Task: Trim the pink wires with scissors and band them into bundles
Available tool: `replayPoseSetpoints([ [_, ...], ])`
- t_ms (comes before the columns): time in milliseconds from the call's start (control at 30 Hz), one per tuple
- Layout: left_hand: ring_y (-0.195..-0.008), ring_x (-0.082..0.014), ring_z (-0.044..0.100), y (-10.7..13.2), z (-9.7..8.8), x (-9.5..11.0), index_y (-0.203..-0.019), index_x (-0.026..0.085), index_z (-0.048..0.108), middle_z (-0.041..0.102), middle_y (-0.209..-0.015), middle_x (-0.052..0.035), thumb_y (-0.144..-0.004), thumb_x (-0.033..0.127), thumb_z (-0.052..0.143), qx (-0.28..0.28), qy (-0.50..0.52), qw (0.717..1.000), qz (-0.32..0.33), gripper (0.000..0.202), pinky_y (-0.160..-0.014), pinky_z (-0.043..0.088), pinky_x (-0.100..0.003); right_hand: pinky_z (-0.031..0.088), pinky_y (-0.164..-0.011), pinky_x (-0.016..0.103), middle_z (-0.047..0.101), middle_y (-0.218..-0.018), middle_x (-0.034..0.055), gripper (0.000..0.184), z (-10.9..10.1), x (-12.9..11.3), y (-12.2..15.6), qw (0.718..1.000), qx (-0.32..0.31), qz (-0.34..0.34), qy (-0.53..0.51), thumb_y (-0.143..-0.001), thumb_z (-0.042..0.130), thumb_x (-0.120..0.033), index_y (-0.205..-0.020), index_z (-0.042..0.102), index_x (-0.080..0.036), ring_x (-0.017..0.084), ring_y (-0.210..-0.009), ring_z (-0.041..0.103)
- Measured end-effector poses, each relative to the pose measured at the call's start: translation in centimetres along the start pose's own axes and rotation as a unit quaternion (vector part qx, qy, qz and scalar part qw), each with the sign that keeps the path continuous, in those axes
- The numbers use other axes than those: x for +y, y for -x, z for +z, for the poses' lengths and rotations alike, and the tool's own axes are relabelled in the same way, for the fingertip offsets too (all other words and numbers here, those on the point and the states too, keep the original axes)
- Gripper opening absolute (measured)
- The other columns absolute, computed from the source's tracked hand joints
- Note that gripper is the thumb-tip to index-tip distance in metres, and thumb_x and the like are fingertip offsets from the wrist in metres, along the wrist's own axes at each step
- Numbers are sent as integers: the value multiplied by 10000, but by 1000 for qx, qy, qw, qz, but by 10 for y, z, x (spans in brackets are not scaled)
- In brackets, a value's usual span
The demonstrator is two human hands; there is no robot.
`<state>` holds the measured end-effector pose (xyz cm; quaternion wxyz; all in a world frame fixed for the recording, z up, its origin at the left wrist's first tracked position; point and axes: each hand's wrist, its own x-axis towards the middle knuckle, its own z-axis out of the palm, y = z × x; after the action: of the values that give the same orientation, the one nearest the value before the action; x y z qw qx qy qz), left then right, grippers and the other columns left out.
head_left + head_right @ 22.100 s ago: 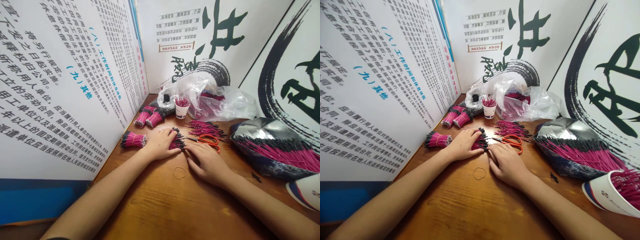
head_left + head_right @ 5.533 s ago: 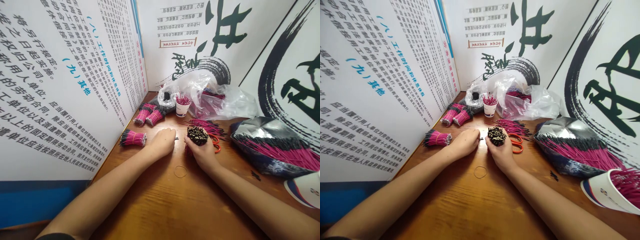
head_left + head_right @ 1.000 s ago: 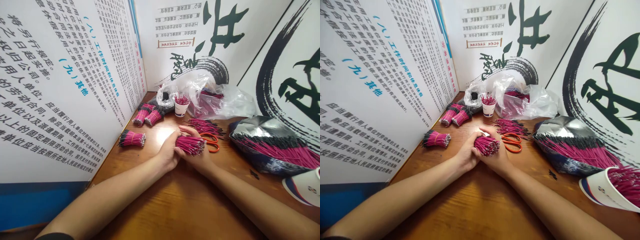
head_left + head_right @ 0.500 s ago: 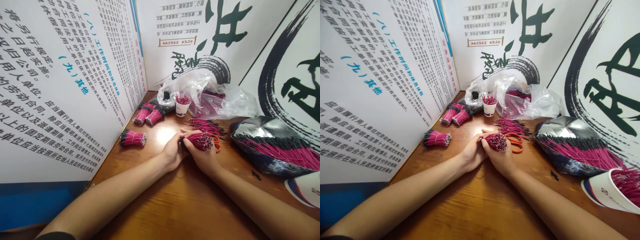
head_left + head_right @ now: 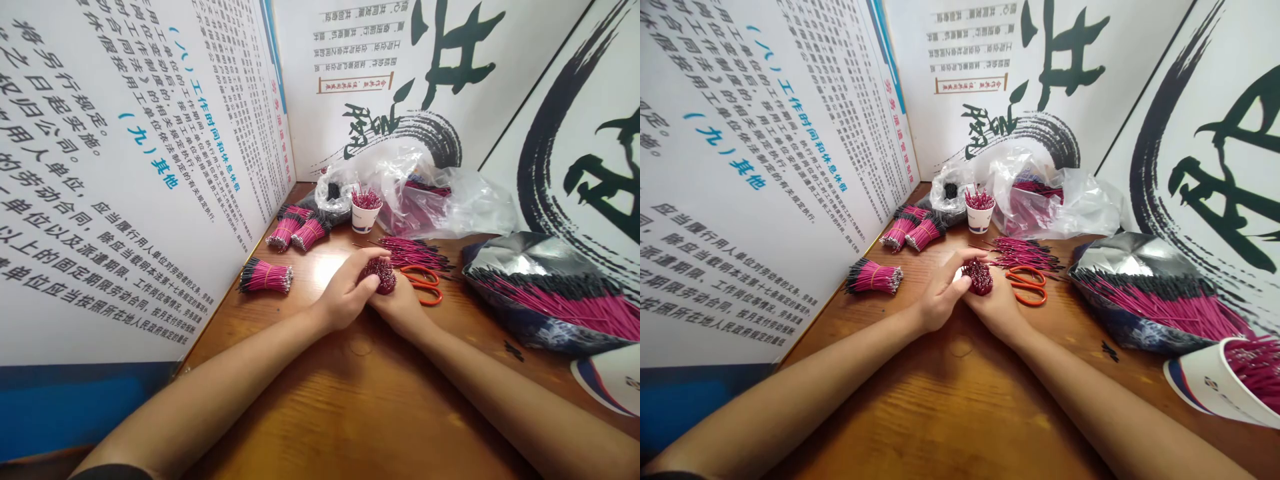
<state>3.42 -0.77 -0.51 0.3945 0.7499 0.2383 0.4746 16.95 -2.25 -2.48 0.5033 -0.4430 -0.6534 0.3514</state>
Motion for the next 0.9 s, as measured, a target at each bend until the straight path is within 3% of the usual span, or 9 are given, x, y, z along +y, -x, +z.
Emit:
replayPoseSetpoints([
  [167, -1198, -251, 535, 0, 4, 1, -1266, 166, 487, 568, -1254, -124, -846, 215, 535, -21, -131, 989, 72, 426, -1067, 423, -430, 472, -597, 290, 640, -695, 26, 60, 0, -3, 1, 999, -21, 12, -31, -674, 611, -203, -710, 575, -172, 165, -637, 549],
  [267, -1245, -246, 499, -1, 5, 4, -1249, 159, 495, 533, -1279, -141, -867, 205, 542, -37, -159, 980, 110, 388, -1095, 408, -425, 451, -553, 270, 631, -687, 13, 129, 1, -4, 3, 998, -4, 32, -60, -636, 648, -199, -742, 581, -169, 149, -605, 523],
  [400, -1242, -250, 483, 1, 8, 7, -1263, 165, 475, 508, -1267, -143, -873, 228, 558, -51, -158, 979, 115, 404, -1088, 417, -430, 408, -493, 246, 534, -582, -27, 147, 1, -5, 4, 995, -4, 42, -88, -644, 667, -226, -641, 525, -188, 119, -539, 456],
  [533, -1242, -255, 492, 3, 5, 2, -1337, 192, 391, 494, -1303, -124, -831, 237, 564, -11, -48, 996, 81, 537, -1100, 405, -443, 465, -573, 281, 567, -627, -12, 157, 0, -4, 3, 997, 26, 26, -69, -674, 685, -246, -661, 538, -192, 143, -592, 511],
  [667, -1153, -233, 560, 0, -1, -15, -1183, 177, 508, 592, -1186, -97, -835, 153, 419, 54, 32, 997, -35, 360, -1072, 424, -458, 494, -614, 313, 611, -661, 9, 169, -1, 0, 3, 997, 57, 36, -45, -716, 697, -300, -692, 570, -192, 162, -611, 553],
  [767, -1142, -239, 574, -1, -3, -25, -1140, 159, 551, 619, -1189, -103, -770, 107, 444, -1, 22, 998, -65, 389, -1056, 442, -454, 508, -635, 328, 634, -685, 18, 165, -1, 3, 4, 997, 65, 33, -40, -738, 699, -314, -712, 591, -193, 172, -626, 576],
  [900, -1303, -261, 476, 3, -3, -24, -1310, 193, 465, 517, -1382, -99, -673, 57, 461, -90, -33, 995, 1, 651, -1147, 354, -484, 516, -647, 343, 645, -702, 19, 173, -2, 6, 4, 994, 92, 43, -45, -749, 694, -330, -737, 591, -192, 177, -632, 586],
])
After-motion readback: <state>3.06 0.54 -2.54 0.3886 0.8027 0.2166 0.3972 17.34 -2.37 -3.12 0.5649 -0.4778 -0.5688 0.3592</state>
